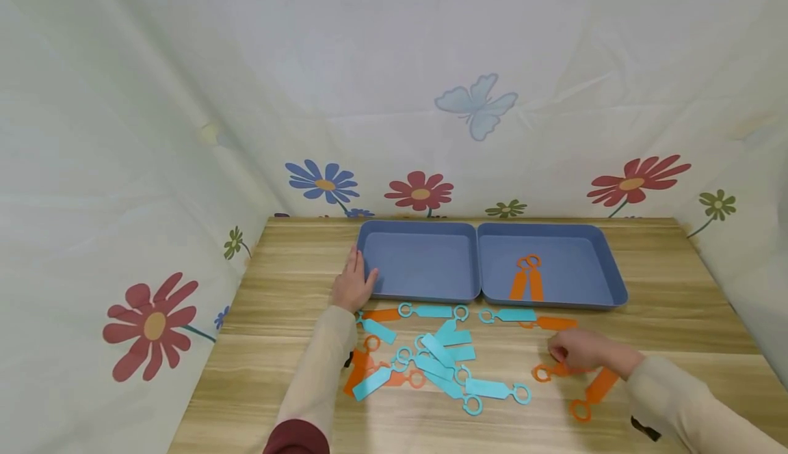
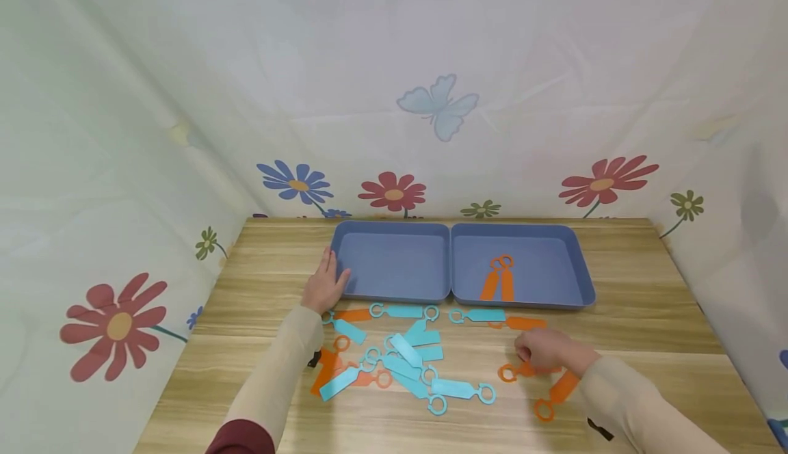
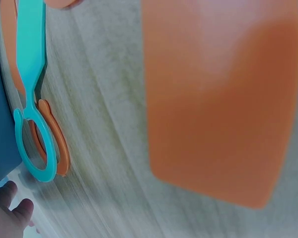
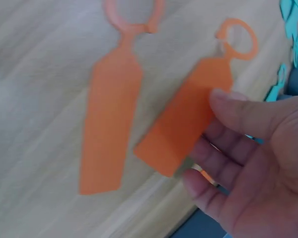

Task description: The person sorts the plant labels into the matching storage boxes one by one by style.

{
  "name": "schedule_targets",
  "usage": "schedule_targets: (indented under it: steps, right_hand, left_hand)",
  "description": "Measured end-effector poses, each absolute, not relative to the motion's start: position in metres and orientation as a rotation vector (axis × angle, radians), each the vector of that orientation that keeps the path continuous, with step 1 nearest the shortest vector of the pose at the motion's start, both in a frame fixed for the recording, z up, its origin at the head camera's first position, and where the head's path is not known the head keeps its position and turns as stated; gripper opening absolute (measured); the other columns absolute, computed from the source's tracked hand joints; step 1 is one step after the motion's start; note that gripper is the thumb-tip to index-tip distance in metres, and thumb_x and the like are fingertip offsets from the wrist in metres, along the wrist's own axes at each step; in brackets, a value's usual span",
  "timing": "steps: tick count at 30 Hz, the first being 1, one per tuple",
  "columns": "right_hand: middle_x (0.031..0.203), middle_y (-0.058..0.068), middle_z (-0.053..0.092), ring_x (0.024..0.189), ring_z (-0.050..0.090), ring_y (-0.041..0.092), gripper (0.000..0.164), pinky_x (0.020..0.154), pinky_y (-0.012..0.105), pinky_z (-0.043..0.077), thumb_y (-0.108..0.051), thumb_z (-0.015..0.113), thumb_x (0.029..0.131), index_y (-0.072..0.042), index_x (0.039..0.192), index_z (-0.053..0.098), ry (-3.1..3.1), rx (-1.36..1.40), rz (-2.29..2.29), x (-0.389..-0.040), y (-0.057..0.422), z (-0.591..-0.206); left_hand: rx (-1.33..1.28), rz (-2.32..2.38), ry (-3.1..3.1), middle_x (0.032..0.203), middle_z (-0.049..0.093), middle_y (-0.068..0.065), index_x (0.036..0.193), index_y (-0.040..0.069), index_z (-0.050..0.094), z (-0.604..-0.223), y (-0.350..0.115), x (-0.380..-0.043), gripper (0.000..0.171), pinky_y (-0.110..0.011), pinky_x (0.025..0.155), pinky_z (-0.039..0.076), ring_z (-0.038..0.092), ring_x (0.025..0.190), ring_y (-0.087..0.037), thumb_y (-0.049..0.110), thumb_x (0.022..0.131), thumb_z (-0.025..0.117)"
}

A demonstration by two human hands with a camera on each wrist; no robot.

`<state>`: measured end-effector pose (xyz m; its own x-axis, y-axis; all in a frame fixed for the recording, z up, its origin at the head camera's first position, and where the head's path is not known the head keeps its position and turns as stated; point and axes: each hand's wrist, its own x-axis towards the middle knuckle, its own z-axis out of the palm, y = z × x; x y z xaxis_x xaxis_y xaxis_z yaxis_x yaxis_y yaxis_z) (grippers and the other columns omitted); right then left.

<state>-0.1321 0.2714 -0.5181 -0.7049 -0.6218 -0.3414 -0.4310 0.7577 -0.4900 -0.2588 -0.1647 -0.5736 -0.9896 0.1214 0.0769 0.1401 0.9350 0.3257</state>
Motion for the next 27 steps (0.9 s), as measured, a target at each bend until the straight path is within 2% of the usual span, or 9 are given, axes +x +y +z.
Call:
schedule_targets:
  steps: [7, 10, 14, 20, 27]
  right_hand:
    - [0.056, -0.011, 0.037, 0.048, 0.029, 0.0, 0.025, 0.048, 0.016, 0.026, 0.019, 0.034, 0.056, 0.0, 0.063, 0.048, 2.185, -0.7, -0.761, -0.145, 0.271, -0.51]
    - [0.057, -0.007, 0.04, 0.048, 0.032, 0.003, 0.017, 0.046, 0.017, 0.026, 0.017, 0.039, 0.063, 0.005, 0.07, 0.049, 2.067, -0.596, -0.887, -0.151, 0.272, -0.506]
    - [0.058, -0.003, 0.042, 0.048, 0.033, 0.008, 0.002, 0.044, 0.021, 0.026, 0.009, 0.049, 0.077, 0.009, 0.078, 0.05, 1.991, -0.442, -1.017, -0.16, 0.273, -0.501]
    - [0.064, 0.001, 0.044, 0.052, 0.035, 0.012, 0.012, 0.049, 0.025, 0.031, -0.002, 0.05, 0.086, 0.009, 0.084, 0.047, 1.91, -0.341, -1.185, -0.175, 0.276, -0.496]
    - [0.07, 0.001, 0.045, 0.055, 0.039, 0.012, 0.01, 0.051, 0.025, 0.036, -0.008, 0.049, 0.089, 0.0, 0.087, 0.045, 1.845, -0.266, -1.375, -0.19, 0.283, -0.49]
  left_hand:
    - [-0.211, -0.527, -3.036, 0.149, 0.012, -0.012, 0.139, -0.001, 0.022, -0.575, -0.165, -0.26, 0.067, -0.046, 0.088, 0.04, 0.044, 0.117, -0.035, 0.045, 0.092, 0.032]
    - [-0.21, -0.532, -3.041, 0.149, 0.011, -0.012, 0.139, -0.001, 0.022, -0.575, -0.165, -0.26, 0.067, -0.046, 0.089, 0.04, 0.044, 0.117, -0.035, 0.046, 0.092, 0.032]
    - [-0.207, -0.525, -3.045, 0.149, 0.011, -0.011, 0.139, -0.001, 0.022, -0.576, -0.165, -0.261, 0.067, -0.045, 0.089, 0.04, 0.044, 0.117, -0.034, 0.046, 0.092, 0.031]
    - [-0.197, -0.533, -3.051, 0.149, 0.01, -0.011, 0.139, 0.0, 0.021, -0.575, -0.165, -0.26, 0.067, -0.046, 0.091, 0.039, 0.042, 0.119, -0.034, 0.046, 0.092, 0.031]
    - [-0.198, -0.532, -3.052, 0.149, 0.009, -0.011, 0.14, 0.0, 0.02, -0.575, -0.165, -0.26, 0.067, -0.045, 0.092, 0.038, 0.04, 0.122, -0.034, 0.046, 0.092, 0.031]
